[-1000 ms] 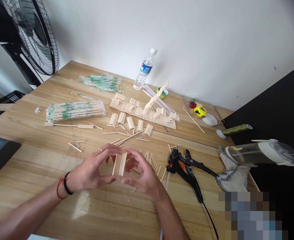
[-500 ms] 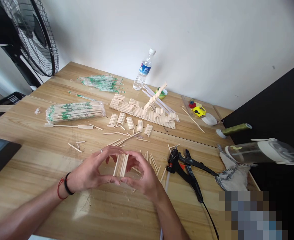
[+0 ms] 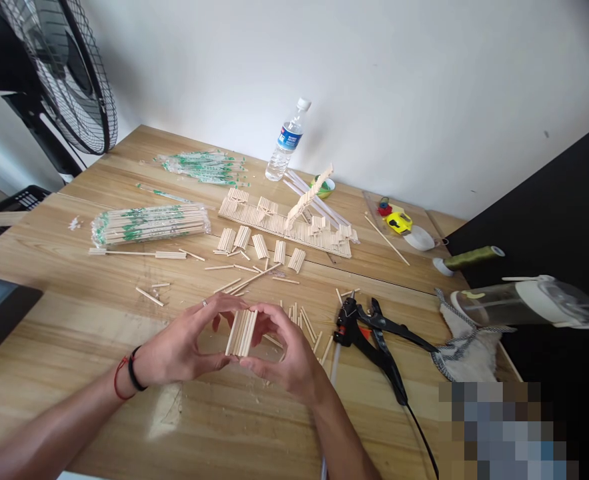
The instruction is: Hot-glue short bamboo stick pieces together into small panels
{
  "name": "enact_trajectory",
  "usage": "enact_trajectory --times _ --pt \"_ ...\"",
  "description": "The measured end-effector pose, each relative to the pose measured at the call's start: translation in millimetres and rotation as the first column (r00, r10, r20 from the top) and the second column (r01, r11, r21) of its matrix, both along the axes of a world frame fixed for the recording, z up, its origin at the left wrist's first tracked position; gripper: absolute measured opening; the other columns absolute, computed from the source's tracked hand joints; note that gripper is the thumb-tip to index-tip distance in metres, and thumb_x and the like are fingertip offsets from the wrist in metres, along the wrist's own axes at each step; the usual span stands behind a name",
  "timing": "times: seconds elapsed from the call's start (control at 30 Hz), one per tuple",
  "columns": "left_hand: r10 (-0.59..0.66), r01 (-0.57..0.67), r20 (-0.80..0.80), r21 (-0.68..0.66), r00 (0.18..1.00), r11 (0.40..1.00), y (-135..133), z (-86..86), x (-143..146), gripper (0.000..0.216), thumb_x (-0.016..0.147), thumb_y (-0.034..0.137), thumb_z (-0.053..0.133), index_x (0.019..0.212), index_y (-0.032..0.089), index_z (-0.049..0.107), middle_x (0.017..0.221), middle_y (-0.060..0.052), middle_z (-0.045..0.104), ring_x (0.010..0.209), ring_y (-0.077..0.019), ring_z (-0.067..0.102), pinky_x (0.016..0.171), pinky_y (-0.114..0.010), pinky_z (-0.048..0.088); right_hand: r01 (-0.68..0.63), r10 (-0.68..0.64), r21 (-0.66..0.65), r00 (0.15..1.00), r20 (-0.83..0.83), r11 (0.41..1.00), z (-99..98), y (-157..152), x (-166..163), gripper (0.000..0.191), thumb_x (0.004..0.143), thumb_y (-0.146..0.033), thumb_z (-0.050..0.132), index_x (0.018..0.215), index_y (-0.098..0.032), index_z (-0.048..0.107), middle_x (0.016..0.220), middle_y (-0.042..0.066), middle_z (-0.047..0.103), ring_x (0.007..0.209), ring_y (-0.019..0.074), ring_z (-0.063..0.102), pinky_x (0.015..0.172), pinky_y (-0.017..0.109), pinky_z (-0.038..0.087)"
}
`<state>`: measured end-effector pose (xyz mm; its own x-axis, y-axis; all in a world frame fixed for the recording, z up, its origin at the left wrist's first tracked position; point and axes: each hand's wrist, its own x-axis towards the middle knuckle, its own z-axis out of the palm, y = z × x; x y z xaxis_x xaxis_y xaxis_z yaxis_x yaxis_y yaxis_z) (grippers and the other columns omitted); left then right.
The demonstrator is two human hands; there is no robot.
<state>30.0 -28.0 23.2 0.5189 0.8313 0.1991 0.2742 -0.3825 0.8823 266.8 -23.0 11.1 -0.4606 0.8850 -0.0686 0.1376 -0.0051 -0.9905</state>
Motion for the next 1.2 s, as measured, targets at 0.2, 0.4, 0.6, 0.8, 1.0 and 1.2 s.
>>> enact_trajectory --times 0.2,0.4,0.6,0.8,1.0,1.2 --pt "0.000 0.000 -0.001 0.006 1.000 1.000 -1.3 2.0 0.1 0.065 0.088 0.014 0.074 0.146 0.030 0.048 0.136 -0.008 0.063 0.107 -0.0205 0.062 0.084 -0.030 0.053 -0.011 0.010 0.011 1.000 0.009 1.000 2.6 0.3 -0.5 0.065 0.072 -0.025 0.090 0.130 -0.024 0.059 0.107 0.002 0.072 0.087 0.0186 0.068 0.089 0.036 0.055" --pt "0.003 -0.003 -0.016 0.007 1.000 1.000 -0.5 3.2 -0.2 0.064 0.085 0.013 0.076 0.142 0.029 0.050 0.133 -0.007 0.065 0.100 -0.0184 0.063 0.082 -0.029 0.053 -0.021 0.020 0.017 0.999 0.050 1.000 5.0 0.8 2.3 0.064 0.072 -0.027 0.091 0.128 -0.025 0.061 0.104 0.001 0.072 0.087 0.0187 0.068 0.087 0.035 0.055" --pt "0.001 -0.001 -0.022 0.015 1.000 1.000 -1.0 4.7 0.3 0.063 0.084 0.014 0.076 0.140 0.028 0.051 0.129 -0.007 0.067 0.099 -0.0190 0.063 0.081 -0.029 0.053 -0.017 0.014 0.039 0.997 0.079 0.999 4.7 1.4 2.9 0.065 0.069 -0.027 0.094 0.126 -0.025 0.062 0.097 -0.001 0.071 0.086 0.0188 0.068 0.087 0.034 0.055" --pt "-0.008 0.009 -0.024 0.015 1.000 1.000 -0.5 5.0 0.2 0.060 0.085 0.014 0.075 0.139 0.026 0.052 0.132 -0.009 0.066 0.103 -0.0202 0.063 0.082 -0.030 0.053 -0.013 0.008 0.055 0.997 0.081 0.998 4.0 0.8 3.4 0.064 0.071 -0.031 0.095 0.126 -0.024 0.062 0.096 -0.001 0.071 0.086 0.0194 0.068 0.086 0.035 0.055" --pt "-0.014 0.015 -0.003 0.025 1.000 1.000 0.4 4.6 -0.7 0.057 0.087 0.015 0.072 0.139 0.024 0.052 0.135 -0.012 0.065 0.108 -0.0231 0.064 0.082 -0.032 0.055 -0.003 -0.001 0.069 0.999 0.048 0.998 0.8 0.8 3.4 0.068 0.075 -0.051 0.093 0.130 -0.025 0.062 0.098 0.002 0.071 0.084 0.0198 0.068 0.083 0.036 0.057" --pt "-0.009 0.009 0.008 0.038 1.000 0.999 -0.1 4.2 -0.9 0.057 0.087 0.014 0.074 0.139 0.025 0.054 0.138 -0.011 0.064 0.112 -0.0236 0.063 0.083 -0.032 0.055 -0.001 -0.005 0.095 0.998 0.066 0.995 -1.9 0.5 3.4 0.073 0.076 -0.055 0.091 0.136 -0.027 0.061 0.098 0.001 0.069 0.084 0.0198 0.067 0.086 0.038 0.056"
